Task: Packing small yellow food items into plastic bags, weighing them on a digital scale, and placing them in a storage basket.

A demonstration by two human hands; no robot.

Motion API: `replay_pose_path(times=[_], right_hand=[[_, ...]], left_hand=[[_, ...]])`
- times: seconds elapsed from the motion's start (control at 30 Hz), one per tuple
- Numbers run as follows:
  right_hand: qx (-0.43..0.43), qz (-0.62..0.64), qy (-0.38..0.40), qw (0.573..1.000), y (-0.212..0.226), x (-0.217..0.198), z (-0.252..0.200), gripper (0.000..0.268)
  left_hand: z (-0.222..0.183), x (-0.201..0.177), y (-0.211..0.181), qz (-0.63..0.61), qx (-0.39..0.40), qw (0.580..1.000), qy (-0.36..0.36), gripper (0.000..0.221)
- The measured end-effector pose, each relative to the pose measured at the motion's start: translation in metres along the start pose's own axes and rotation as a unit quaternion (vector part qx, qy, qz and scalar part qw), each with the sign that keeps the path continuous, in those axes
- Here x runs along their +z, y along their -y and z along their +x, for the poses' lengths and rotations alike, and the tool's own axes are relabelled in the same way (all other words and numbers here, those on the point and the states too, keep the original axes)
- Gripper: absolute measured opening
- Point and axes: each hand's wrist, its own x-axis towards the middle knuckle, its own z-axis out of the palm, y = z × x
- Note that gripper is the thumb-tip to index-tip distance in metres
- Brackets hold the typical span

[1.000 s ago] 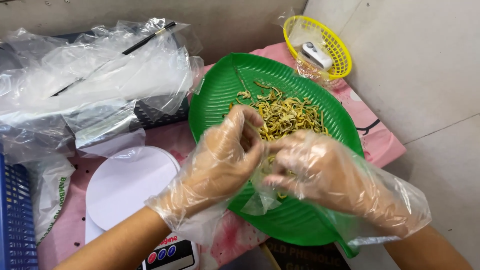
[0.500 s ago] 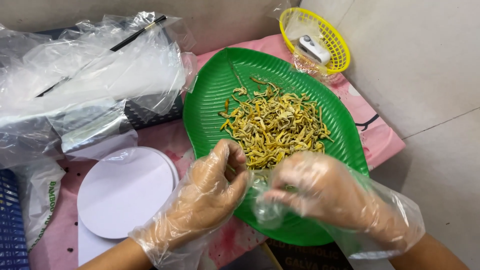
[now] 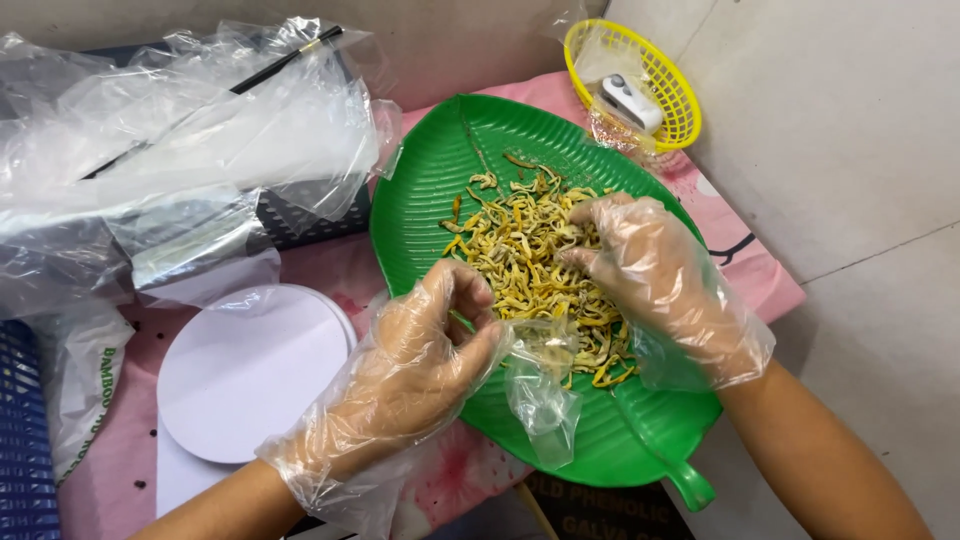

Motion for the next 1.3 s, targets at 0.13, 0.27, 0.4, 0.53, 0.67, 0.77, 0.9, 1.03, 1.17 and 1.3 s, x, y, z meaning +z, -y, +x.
replay_pose_path(times=[0.13,0.27,0.4,0.53,0.67,0.77,0.9,1.03,1.17,1.3], right_hand=[[-0.116,-0.024,-0.155,0.981,0.000,0.005,-0.007,0.019],[-0.117,0.054,-0.174,0.976,-0.008,0.006,-0.011,0.014],[0.017,0.167,-0.116,0.979,0.001,-0.014,-0.016,0.019],[0.110,0.299,-0.058,0.946,-0.013,-0.007,-0.017,0.015],[0.107,0.353,-0.026,0.929,0.009,-0.012,-0.023,0.014],[0.110,0.380,-0.051,0.917,0.021,-0.020,-0.025,0.017],[-0.027,0.384,-0.125,0.914,0.016,-0.021,-0.027,0.007],[0.028,0.396,-0.125,0.909,0.021,-0.028,-0.026,0.010],[0.106,0.453,-0.099,0.880,0.026,-0.032,-0.023,0.011],[0.125,0.470,-0.081,0.870,0.036,-0.038,-0.025,0.010]], left_hand=[[0.000,-0.003,-0.004,0.013,-0.038,0.999,0.020,0.012],[-0.003,-0.004,-0.006,0.023,-0.032,0.999,0.013,0.013],[-0.004,-0.007,-0.011,0.033,-0.010,0.999,0.006,0.014],[0.000,-0.007,-0.009,0.047,0.044,0.998,-0.001,0.014],[0.002,-0.002,-0.003,0.047,0.084,0.995,-0.001,0.018],[0.007,-0.005,0.000,0.094,0.112,0.989,0.001,0.022],[0.012,-0.010,-0.001,0.126,0.147,0.981,0.020,0.023],[0.020,-0.008,-0.001,0.114,0.143,0.983,0.031,0.026],[0.021,-0.005,-0.007,0.071,0.130,0.988,0.039,0.025],[0.021,-0.005,-0.012,0.075,0.093,0.993,0.023,0.023]])
